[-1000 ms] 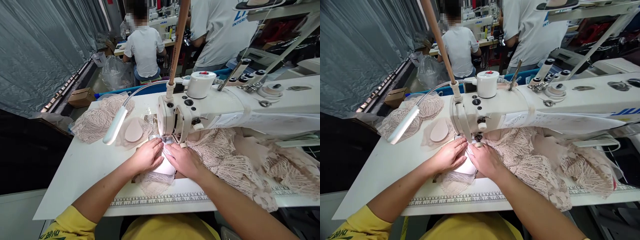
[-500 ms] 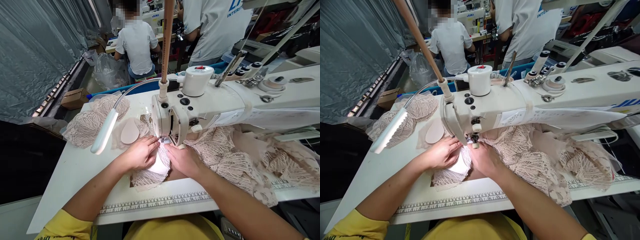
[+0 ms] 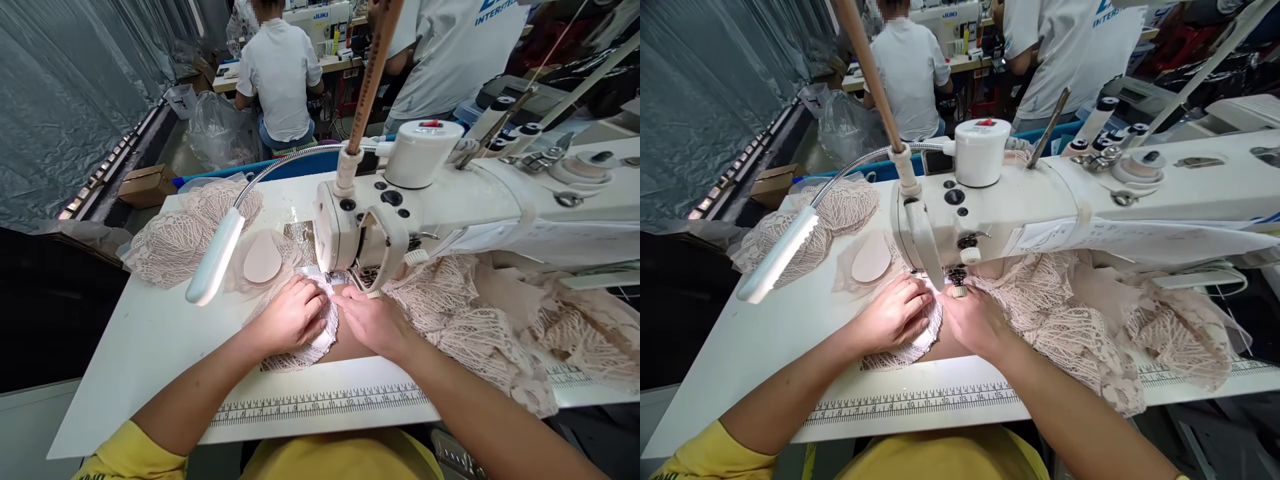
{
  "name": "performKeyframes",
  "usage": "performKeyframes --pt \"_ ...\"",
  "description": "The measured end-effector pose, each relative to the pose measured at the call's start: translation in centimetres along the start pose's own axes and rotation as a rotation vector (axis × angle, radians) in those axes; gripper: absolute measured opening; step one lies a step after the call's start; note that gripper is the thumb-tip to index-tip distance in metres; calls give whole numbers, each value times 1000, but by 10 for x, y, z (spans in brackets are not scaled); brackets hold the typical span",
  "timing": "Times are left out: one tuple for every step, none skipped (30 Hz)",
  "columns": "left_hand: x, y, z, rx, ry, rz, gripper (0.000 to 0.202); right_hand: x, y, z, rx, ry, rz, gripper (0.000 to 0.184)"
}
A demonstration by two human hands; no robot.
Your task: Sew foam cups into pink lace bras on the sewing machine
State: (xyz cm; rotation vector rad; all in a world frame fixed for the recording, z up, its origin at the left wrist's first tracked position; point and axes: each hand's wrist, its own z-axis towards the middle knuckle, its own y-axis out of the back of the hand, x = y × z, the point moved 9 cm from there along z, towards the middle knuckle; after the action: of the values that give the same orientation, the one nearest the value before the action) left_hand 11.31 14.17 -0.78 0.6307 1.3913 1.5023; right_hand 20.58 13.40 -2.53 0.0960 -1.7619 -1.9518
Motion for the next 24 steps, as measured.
performKeyframes --pt "1 0 0 -7 1 -9 28 0 0 0 7 -3 -2 34" --pt "1 1 -1 -13 -1 -18 28 0 0 0 10 -5 -6 34" --pt "2 1 -1 -17 -3 -28 28 1 1 0 10 -8 -13 35" --pt "2 1 -1 -18 -5 -38 28 1 1 1 8 -10 -24 35" --pt "3 2 -1 -19 -6 -47 28 1 2 1 6 -10 -39 35" --pt "4 2 -1 -17 -5 -53 28 2 2 2 4 -10 -56 35" --pt "6 2 -1 -17 -1 -55 28 2 1 3 3 -11 -74 36" --pt "8 3 -1 -20 4 -53 28 2 1 3 1 -11 -91 36" --pt "10 4 0 -23 9 -45 28 2 0 4 -3 -12 -106 37" --pt "12 4 0 -29 11 -34 28 2 0 4 -8 -11 -120 38" --pt "13 5 1 -36 11 -21 28 1 -1 5 -12 -11 -130 38" --pt "14 6 1 -42 12 -7 28 1 -2 5 -13 -10 -137 38" --pt "16 6 2 -46 13 6 28 1 -3 5 -11 -7 -138 39" --pt "16 6 2 -46 16 16 28 1 -4 5 -9 -5 -134 39" --pt "17 6 2 -44 17 22 28 0 -5 5 -9 -7 -127 39" --pt "16 5 2 -38 14 23 28 -1 -5 5 -12 -14 -118 39" --pt "15 3 2 -28 5 19 29 -3 -4 5 -18 -24 -105 39" --pt "13 2 2 -15 -8 10 31 -5 -4 5 -26 -38 -93 39" --pt "11 0 1 -1 -23 -2 33 -6 -3 5 -32 -54 -81 38" --pt "10 -2 1 15 -35 -14 34 -8 -2 5 -35 -67 -71 38" --pt "8 -3 1 29 -43 -24 35 -9 -1 5 -36 -76 -64 38" --pt "7 -4 0 40 -47 -30 36 -9 -1 5 -36 -83 -61 39" --pt "7 -4 0 49 -50 -31 36 -9 0 5 -36 -86 -61 39" --pt "6 -5 0 54 -53 -29 36 -8 1 5 -34 -81 -64 39"
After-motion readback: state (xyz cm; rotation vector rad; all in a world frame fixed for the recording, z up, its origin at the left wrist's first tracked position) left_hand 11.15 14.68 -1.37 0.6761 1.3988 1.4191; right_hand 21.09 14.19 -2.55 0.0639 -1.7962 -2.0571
